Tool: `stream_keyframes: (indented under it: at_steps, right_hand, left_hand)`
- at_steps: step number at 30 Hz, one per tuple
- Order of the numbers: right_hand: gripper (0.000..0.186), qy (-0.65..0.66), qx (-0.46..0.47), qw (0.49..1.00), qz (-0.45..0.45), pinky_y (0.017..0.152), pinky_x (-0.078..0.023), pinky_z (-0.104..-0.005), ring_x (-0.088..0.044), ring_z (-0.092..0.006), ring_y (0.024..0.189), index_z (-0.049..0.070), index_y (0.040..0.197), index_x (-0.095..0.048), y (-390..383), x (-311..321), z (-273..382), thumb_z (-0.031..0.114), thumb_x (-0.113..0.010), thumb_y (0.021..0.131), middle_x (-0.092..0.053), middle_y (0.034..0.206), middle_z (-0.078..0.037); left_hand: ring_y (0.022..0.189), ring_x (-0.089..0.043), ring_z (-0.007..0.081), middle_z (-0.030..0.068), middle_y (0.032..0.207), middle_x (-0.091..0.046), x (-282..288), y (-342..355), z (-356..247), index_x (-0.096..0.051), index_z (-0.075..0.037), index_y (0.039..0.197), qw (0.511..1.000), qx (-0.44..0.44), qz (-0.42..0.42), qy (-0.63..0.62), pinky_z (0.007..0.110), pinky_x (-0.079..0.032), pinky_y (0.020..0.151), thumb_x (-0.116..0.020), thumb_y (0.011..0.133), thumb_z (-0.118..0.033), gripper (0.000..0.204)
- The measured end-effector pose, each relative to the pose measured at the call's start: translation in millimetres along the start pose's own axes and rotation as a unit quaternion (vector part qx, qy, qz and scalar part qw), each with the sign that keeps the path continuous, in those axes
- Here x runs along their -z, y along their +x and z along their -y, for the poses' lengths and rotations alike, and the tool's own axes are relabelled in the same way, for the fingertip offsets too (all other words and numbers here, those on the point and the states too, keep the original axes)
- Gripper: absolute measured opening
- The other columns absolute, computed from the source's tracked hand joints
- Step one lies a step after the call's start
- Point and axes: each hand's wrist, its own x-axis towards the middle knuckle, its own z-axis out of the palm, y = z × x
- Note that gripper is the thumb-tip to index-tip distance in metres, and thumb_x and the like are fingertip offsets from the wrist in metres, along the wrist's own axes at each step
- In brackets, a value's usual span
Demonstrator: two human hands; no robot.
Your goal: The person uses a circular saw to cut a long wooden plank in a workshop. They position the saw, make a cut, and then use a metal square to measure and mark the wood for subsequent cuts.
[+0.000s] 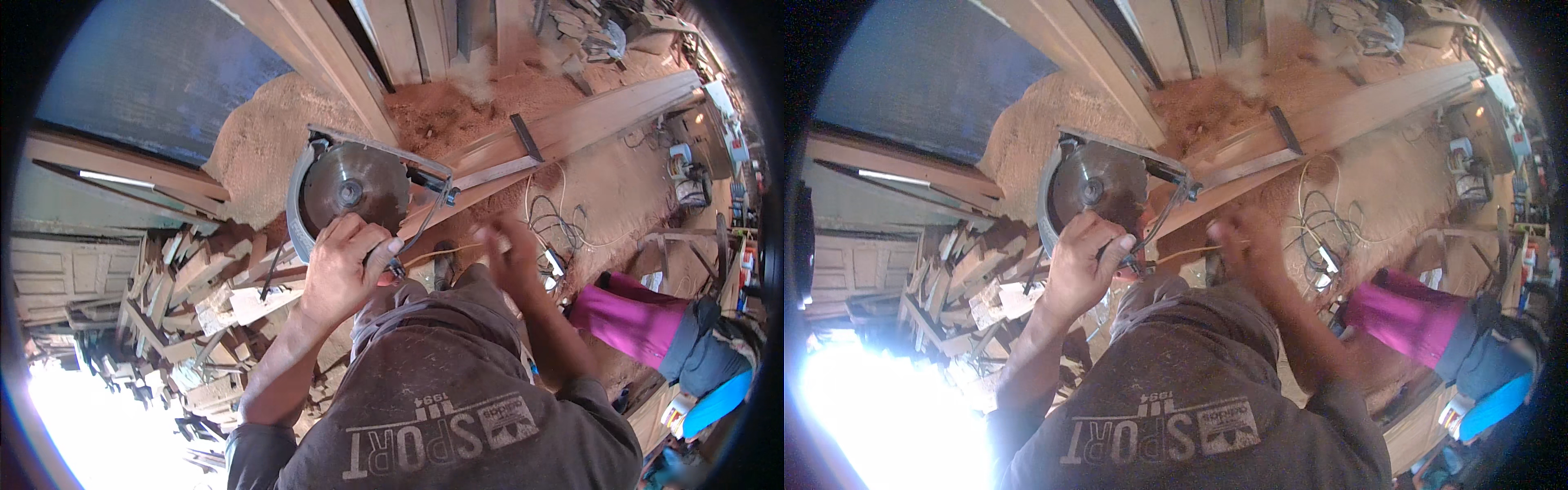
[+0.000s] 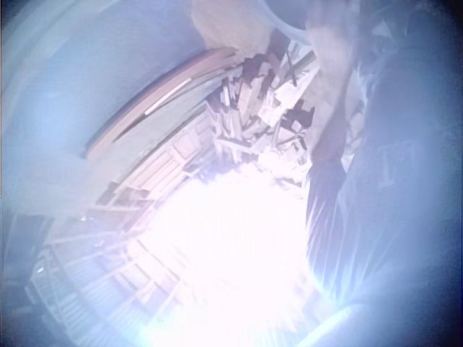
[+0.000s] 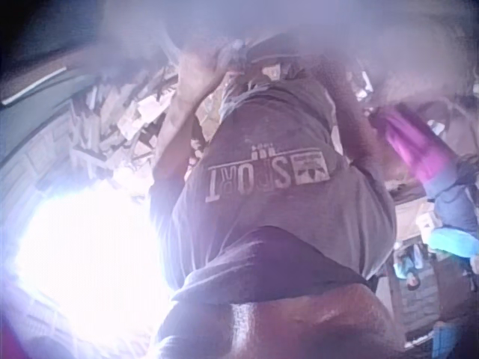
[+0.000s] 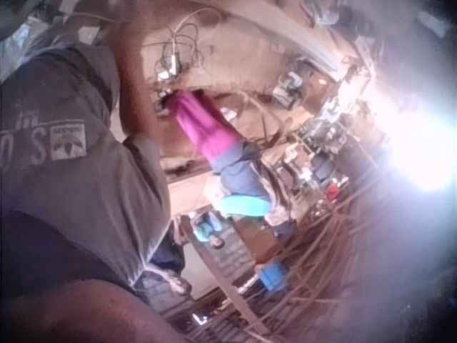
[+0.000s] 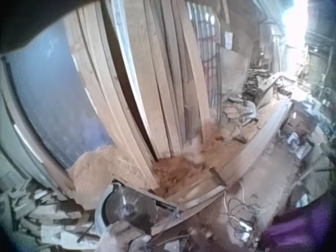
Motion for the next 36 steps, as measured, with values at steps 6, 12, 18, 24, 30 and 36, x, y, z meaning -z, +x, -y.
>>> stream_keyframes:
  at_steps: [6, 12, 18, 24, 30, 36]
  right_hand:
    - [0.024, 0.005, 0.021, 0.989, 0.144, 0.079, -0.054, -0.0455, -0.069, -0.0377, 0.088, 0.002, 0.107, -0.067, -27.6, -40.3, 78.4, 0.025, -0.07, 0.099, -0.069, 0.096, -0.017]
    - [0.03, -0.008, -0.055, 0.997, 0.053, 0.074, -0.052, -0.0494, -0.067, -0.0401, 0.085, 0.001, 0.103, -0.065, -38.4, -63.9, 105.5, 0.03, -0.064, 0.105, -0.066, 0.09, -0.018]
    - [0.044, 0.368, -0.291, 0.883, 0.017, 0.069, -0.053, -0.0427, -0.068, -0.0298, 0.077, 0.0, 0.101, -0.063, -42.4, -96.5, 104.3, 0.04, -0.048, 0.113, -0.067, 0.083, -0.008]
    - [0.045, 0.11, -0.16, 0.975, -0.104, 0.079, -0.055, -0.0482, -0.07, -0.0354, 0.085, 0.0, 0.11, -0.063, -52.4, -120.2, 96.6, 0.043, -0.048, 0.113, -0.067, 0.083, -0.016]
    - [0.044, 0.211, -0.264, 0.936, -0.097, 0.073, -0.05, -0.0459, -0.066, -0.0329, 0.078, 0.002, 0.108, -0.064, -50.3, -124.1, 110.5, 0.042, -0.047, 0.113, -0.065, 0.08, -0.015]
    - [0.045, 0.041, -0.114, 0.974, -0.191, 0.049, -0.034, -0.0295, -0.05, -0.0137, 0.056, 0.01, 0.106, -0.066, -43.2, -126.8, 113.4, 0.046, -0.04, 0.114, -0.06, 0.074, -0.002]
  left_hand:
    - [0.087, -0.068, 0.0339, 0.0136, 0.094, -0.066, 12.5, 10.0, 1.0, -0.075, -0.004, 0.097, 0.991, -0.051, 0.126, 0.004, 0.044, -0.055, 0.078, -0.08, 0.093, -0.024, 0.021]
    - [0.087, -0.068, 0.0353, 0.0136, 0.093, -0.066, 4.7, 7.9, 10.3, -0.075, -0.005, 0.093, 0.991, -0.094, 0.092, -0.033, 0.046, -0.054, 0.078, -0.079, 0.094, -0.023, 0.018]
    - [0.09, -0.068, 0.0368, 0.0141, 0.093, -0.068, 0.5, 5.8, 16.6, -0.075, -0.005, 0.093, 0.992, -0.079, 0.088, -0.031, 0.046, -0.054, 0.08, -0.076, 0.096, -0.027, 0.022]
    - [0.091, -0.068, 0.0375, 0.0138, 0.093, -0.066, -2.8, 4.4, 24.0, -0.074, -0.007, 0.092, 0.993, -0.073, 0.087, -0.009, 0.048, -0.054, 0.08, -0.074, 0.097, -0.032, 0.026]
    - [0.089, -0.066, 0.0385, 0.013, 0.091, -0.062, -9.3, 1.6, 30.1, -0.074, -0.009, 0.095, 0.993, -0.107, 0.056, -0.013, 0.049, -0.054, 0.078, -0.073, 0.097, -0.032, 0.023]
    - [0.091, -0.066, 0.0384, 0.0148, 0.091, -0.061, -8.7, 2.8, 33.9, -0.071, -0.006, 0.093, 0.989, -0.133, 0.065, -0.02, 0.051, -0.054, 0.079, -0.07, 0.098, -0.035, 0.029]
